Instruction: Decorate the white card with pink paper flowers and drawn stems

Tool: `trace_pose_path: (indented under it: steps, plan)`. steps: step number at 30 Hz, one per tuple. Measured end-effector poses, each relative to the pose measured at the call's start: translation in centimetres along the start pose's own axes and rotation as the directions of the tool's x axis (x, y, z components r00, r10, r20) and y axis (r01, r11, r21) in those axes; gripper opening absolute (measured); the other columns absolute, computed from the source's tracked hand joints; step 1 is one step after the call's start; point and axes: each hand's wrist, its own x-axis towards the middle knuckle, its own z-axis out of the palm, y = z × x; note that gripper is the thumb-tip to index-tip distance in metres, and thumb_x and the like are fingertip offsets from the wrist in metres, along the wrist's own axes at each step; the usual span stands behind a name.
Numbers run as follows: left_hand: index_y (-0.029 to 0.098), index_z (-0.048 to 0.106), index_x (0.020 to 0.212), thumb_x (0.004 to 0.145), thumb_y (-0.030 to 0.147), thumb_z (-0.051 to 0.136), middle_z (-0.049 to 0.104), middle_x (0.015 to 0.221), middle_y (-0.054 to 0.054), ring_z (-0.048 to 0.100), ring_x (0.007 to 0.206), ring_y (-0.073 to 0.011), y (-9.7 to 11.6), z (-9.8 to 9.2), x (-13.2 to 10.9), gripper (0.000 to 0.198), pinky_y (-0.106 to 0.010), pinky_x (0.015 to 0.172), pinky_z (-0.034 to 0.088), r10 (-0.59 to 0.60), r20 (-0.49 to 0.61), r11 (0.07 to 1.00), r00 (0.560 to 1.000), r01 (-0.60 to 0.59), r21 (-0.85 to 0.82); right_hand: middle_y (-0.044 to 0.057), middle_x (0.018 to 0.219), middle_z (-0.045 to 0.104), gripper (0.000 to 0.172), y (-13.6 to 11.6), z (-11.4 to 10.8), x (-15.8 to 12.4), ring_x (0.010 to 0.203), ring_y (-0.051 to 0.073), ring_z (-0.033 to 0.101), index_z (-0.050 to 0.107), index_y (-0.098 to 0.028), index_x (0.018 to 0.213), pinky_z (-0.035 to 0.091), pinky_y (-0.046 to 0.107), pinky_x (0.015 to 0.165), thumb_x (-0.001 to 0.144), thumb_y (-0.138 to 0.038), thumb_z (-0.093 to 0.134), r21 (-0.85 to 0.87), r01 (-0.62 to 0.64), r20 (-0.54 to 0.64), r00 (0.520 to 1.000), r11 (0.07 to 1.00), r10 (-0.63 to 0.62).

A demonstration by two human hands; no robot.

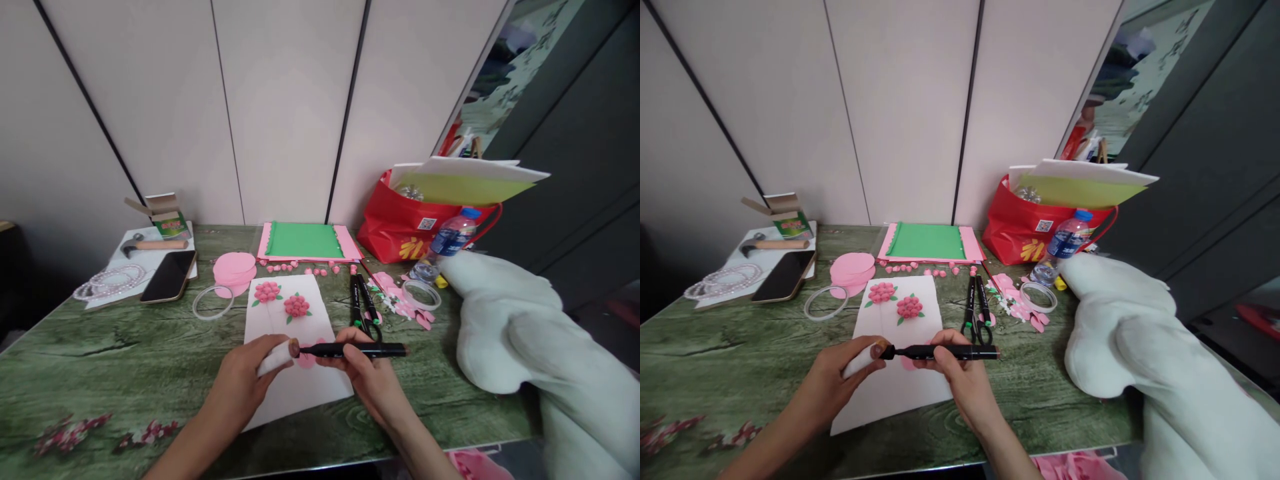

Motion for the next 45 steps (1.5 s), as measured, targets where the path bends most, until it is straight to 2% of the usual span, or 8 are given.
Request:
trace_pose_path:
  steps: [10,17,24,32,35,38,43,45]
  plan:
    - [0.022,0.06,0.099,0.082,0.016,0.05,0.068,0.089,-0.001,0.062,0.076,-0.0149,0.2,0.0,0.0,0.021,-0.025,0.07,0.045,0.033,0.143,0.999,0.989,-0.034,0.002,0.001,0.071,0.068,0.02,-0.5,0.7,0.3,0.064,0.012,0.067,0.064,-0.017,0.083,0.054,0.023,0.064,0.072,-0.032,0.072,-0.198,-0.023,0.041,0.999,0.98,0.032]
    - [0.017,0.058,0.107,0.069,0.0,0.041,0.064,0.078,-0.004,0.061,0.065,-0.016,-1.0,0.8,-1.1,0.046,-0.024,0.058,0.045,0.218,-0.009,0.969,0.976,-0.216,0.117,0.002,0.064,0.068,0.025,0.2,1.4,0.2,0.057,0.015,0.066,0.066,-0.014,0.083,0.055,0.027,0.06,0.07,-0.035,0.072,-0.166,-0.044,-0.027,0.999,0.985,0.04]
    - [0.018,0.063,0.098,0.079,0.011,0.046,0.067,0.078,-0.004,0.062,0.067,-0.0149,0.0,0.7,-0.4,0.026,-0.024,0.062,0.047,0.1,0.067,0.994,0.993,-0.102,0.035,0.005,0.059,0.067,0.034,0.6,2.1,1.0,0.053,0.017,0.066,0.064,-0.011,0.075,0.055,0.029,0.057,0.066,-0.042,0.074,-0.166,-0.093,-0.1,0.992,0.982,0.077]
    - [0.011,0.061,0.105,0.071,0.006,0.04,0.062,0.071,-0.006,0.057,0.059,-0.0157,-0.2,2.0,-0.9,0.041,-0.023,0.052,0.042,0.223,-0.076,0.968,0.972,-0.211,0.136,0.003,0.055,0.064,0.035,1.8,2.3,0.7,0.05,0.016,0.062,0.062,-0.011,0.067,0.053,0.028,0.054,0.071,-0.045,0.068,-0.143,-0.078,-0.205,0.978,0.987,0.047]
    - [0.015,0.066,0.086,0.081,0.021,0.046,0.06,0.067,-0.003,0.053,0.058,-0.0132,1.4,2.0,-0.3,0.022,-0.022,0.055,0.04,0.019,0.069,0.996,0.997,-0.012,-0.091,0.0,0.053,0.06,0.035,1.7,2.1,0.8,0.046,0.012,0.059,0.06,-0.012,0.066,0.053,0.026,0.053,0.071,-0.046,0.068,-0.14,-0.069,-0.211,0.977,0.988,0.039]
    - [0.014,0.062,0.066,0.078,0.035,0.052,0.047,0.05,0.003,0.042,0.048,-0.0099,2.9,1.3,0.8,0.026,-0.021,0.048,0.033,-0.29,0.21,0.903,0.934,0.34,-0.262,0.0,0.058,0.062,0.038,0.7,2.1,1.1,0.05,0.013,0.06,0.06,-0.012,0.071,0.052,0.024,0.051,0.069,-0.049,0.068,-0.218,-0.054,-0.239,0.971,0.974,0.0]
    - [0.012,0.054,0.109,0.074,0.043,0.058,0.047,0.052,0.006,0.037,0.047,-0.0086,2.7,-0.9,1.4,0.047,-0.022,0.048,0.031,-0.427,0.272,0.682,0.862,0.505,-0.529,0.003,0.064,0.064,0.047,-2.2,-0.4,1.5,0.045,0.014,0.059,0.054,-0.014,0.081,0.048,0.025,0.044,0.076,-0.061,0.051,-0.312,-0.101,-0.253,0.967,0.945,0.02]
    - [0.013,0.049,0.116,0.071,0.04,0.062,0.054,0.064,0.003,0.043,0.054,-0.0092,2.2,-1.4,1.0,0.054,-0.023,0.053,0.036,-0.457,0.294,0.562,0.84,0.529,-0.636,-0.001,0.052,0.058,0.044,-3.2,-2.7,1.3,0.036,0.012,0.052,0.049,-0.017,0.079,0.04,0.022,0.036,0.077,-0.06,0.049,-0.5,-0.182,-0.268,0.962,0.847,0.048]
